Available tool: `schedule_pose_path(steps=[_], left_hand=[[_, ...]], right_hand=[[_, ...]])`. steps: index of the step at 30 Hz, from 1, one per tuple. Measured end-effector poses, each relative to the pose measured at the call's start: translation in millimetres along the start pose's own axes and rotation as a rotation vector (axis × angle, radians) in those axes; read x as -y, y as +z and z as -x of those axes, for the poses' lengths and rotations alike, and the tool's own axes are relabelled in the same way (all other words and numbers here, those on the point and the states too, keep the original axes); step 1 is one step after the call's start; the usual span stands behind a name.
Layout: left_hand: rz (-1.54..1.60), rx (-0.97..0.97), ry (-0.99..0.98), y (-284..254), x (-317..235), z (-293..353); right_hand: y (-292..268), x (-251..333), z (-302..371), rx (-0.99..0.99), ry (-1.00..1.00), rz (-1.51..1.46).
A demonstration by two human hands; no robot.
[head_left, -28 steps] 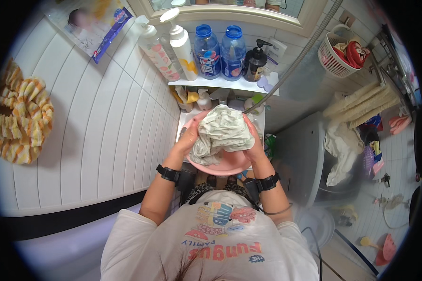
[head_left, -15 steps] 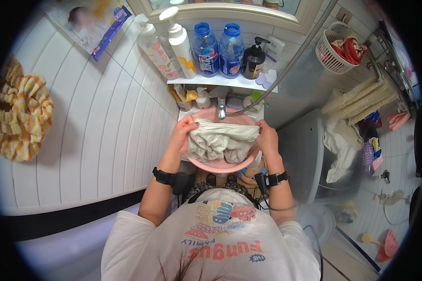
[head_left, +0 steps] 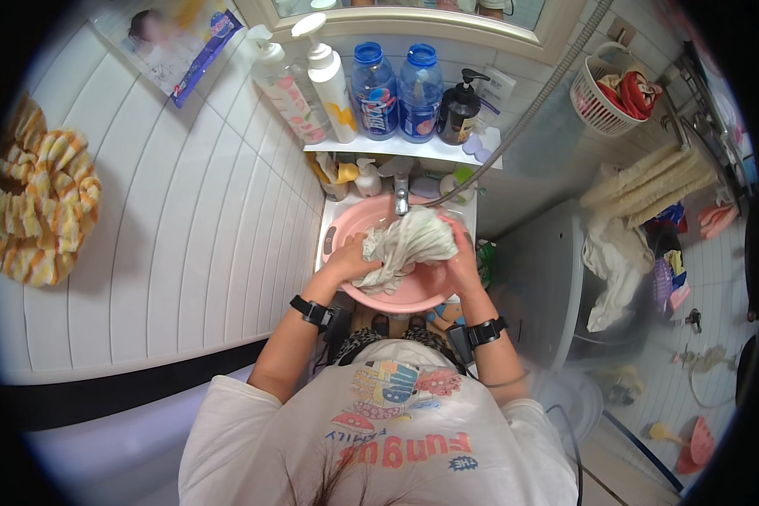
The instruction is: The person hand washes a light-colored cloth in a pink basin filled with water. They repeatedly submerge, agitate, and wring the cloth, then briefly drain the basin and refill it with fresh water before continuing to wash and wring the cloth.
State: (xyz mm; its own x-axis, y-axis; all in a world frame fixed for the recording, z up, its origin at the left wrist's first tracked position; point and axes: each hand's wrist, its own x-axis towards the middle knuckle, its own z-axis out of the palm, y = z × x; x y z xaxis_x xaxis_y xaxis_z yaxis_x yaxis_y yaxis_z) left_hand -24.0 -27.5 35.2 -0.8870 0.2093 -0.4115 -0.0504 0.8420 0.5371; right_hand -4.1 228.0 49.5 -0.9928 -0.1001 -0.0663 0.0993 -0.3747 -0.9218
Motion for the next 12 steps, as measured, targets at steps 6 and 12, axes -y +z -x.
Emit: schedule_pose_path(steps=[6,12], left_hand=[[0.542,0.26,0.443,-1.8,-22.5,-10.1],[0.886,0.306,0.413,-1.6,-31.3,14.3]], right_hand=[[44.1,0.6,14.9,0.088,-0.251,0.726],[57.1,1.7,17.2,-0.218,-0.166,0.9]])
